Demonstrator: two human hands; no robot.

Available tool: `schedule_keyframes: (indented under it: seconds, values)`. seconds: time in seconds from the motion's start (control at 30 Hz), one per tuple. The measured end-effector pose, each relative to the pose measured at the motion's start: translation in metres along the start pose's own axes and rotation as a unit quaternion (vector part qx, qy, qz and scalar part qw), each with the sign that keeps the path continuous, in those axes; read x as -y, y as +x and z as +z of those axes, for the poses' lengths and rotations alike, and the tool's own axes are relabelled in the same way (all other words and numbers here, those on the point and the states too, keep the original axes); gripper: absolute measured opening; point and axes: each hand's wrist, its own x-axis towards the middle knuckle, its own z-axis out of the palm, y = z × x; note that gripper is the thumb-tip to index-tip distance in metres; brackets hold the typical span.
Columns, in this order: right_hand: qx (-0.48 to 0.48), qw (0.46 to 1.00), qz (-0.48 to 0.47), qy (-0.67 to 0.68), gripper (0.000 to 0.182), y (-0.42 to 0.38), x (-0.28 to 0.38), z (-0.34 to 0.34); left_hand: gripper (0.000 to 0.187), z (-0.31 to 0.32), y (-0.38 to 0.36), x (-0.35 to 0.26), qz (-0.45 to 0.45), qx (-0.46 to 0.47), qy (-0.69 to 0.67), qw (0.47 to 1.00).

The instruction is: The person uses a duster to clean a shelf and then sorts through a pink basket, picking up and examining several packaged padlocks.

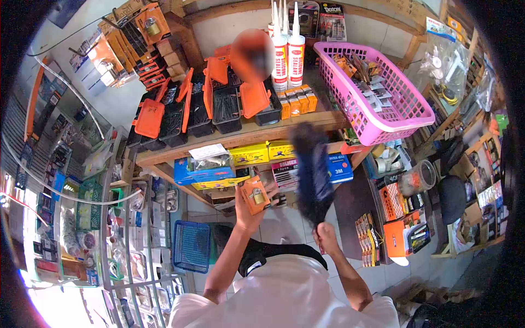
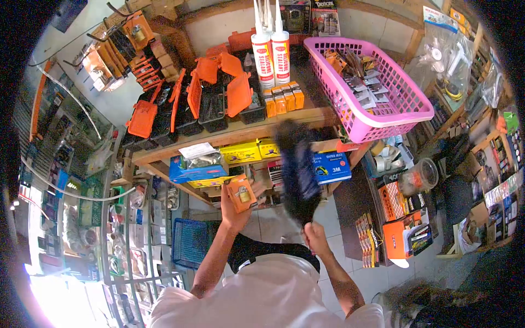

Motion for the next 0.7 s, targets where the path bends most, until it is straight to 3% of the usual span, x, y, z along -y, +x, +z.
schedule_keyframes:
  seconds: [0.07, 0.1, 0.13, 0.17, 0.2, 0.23, 0.27, 0.33, 0.4, 0.43, 0.53, 0.6, 0.67, 0.7]
  values:
    - [0.005, 0.948, -0.082, -0.308, 0.027, -0.002, -0.021, 0.006, 0.070, -0.006, 0.003, 0.004, -0.016, 0.041, -0.006, 0.999]
    - [0.039, 0.934, -0.089, -0.344, 0.033, -0.005, -0.014, 0.014, 0.068, -0.008, 0.003, 0.011, 0.002, 0.055, -0.023, 0.998]
    - [0.036, 0.935, -0.090, -0.342, 0.033, -0.007, -0.005, 0.020, 0.066, -0.012, 0.007, 0.016, 0.021, 0.070, -0.040, 0.997]
    - [0.030, 0.931, -0.108, -0.348, 0.031, -0.011, 0.004, 0.026, 0.059, -0.025, 0.025, 0.018, -0.038, 0.143, 0.051, 0.988]
    - [0.024, 0.926, -0.127, -0.356, 0.028, -0.015, 0.015, 0.033, 0.059, -0.015, 0.021, 0.014, -0.041, 0.143, 0.052, 0.988]
    - [0.010, 0.954, -0.134, -0.269, 0.028, -0.019, 0.024, 0.045, 0.058, 0.006, 0.010, 0.008, -0.018, 0.071, 0.008, 0.997]
    - [0.010, 0.954, -0.132, -0.269, 0.028, -0.019, 0.017, 0.043, 0.057, 0.023, 0.001, 0.003, 0.006, -0.002, -0.036, 0.999]
    - [0.075, 0.941, -0.115, -0.308, 0.029, -0.017, 0.005, 0.041, 0.058, 0.025, -0.002, 0.003, 0.029, -0.009, -0.035, 0.999]
    - [0.103, 0.922, -0.079, -0.365, 0.031, -0.020, 0.014, 0.036, 0.061, -0.010, 0.009, 0.011, -0.043, 0.111, -0.028, 0.992]
    - [0.128, 0.897, -0.046, -0.420, 0.034, -0.020, 0.021, 0.035, 0.061, -0.010, 0.017, 0.013, -0.011, 0.080, 0.076, 0.994]
    - [0.104, 0.925, -0.032, -0.364, 0.037, -0.012, 0.013, 0.033, 0.065, 0.013, -0.003, -0.003, -0.023, 0.080, -0.041, 0.996]
    - [0.118, 0.932, -0.011, -0.343, 0.039, -0.018, 0.024, 0.047, 0.069, 0.001, -0.003, -0.001, -0.006, 0.097, -0.031, 0.995]
    - [0.129, 0.939, 0.006, -0.320, 0.042, -0.017, 0.023, 0.053, 0.071, -0.014, 0.006, 0.002, 0.057, 0.050, 0.044, 0.996]
    - [0.074, 0.941, -0.020, -0.329, 0.045, -0.012, 0.017, 0.053, 0.063, 0.003, -0.003, -0.005, 0.069, 0.152, -0.060, 0.984]
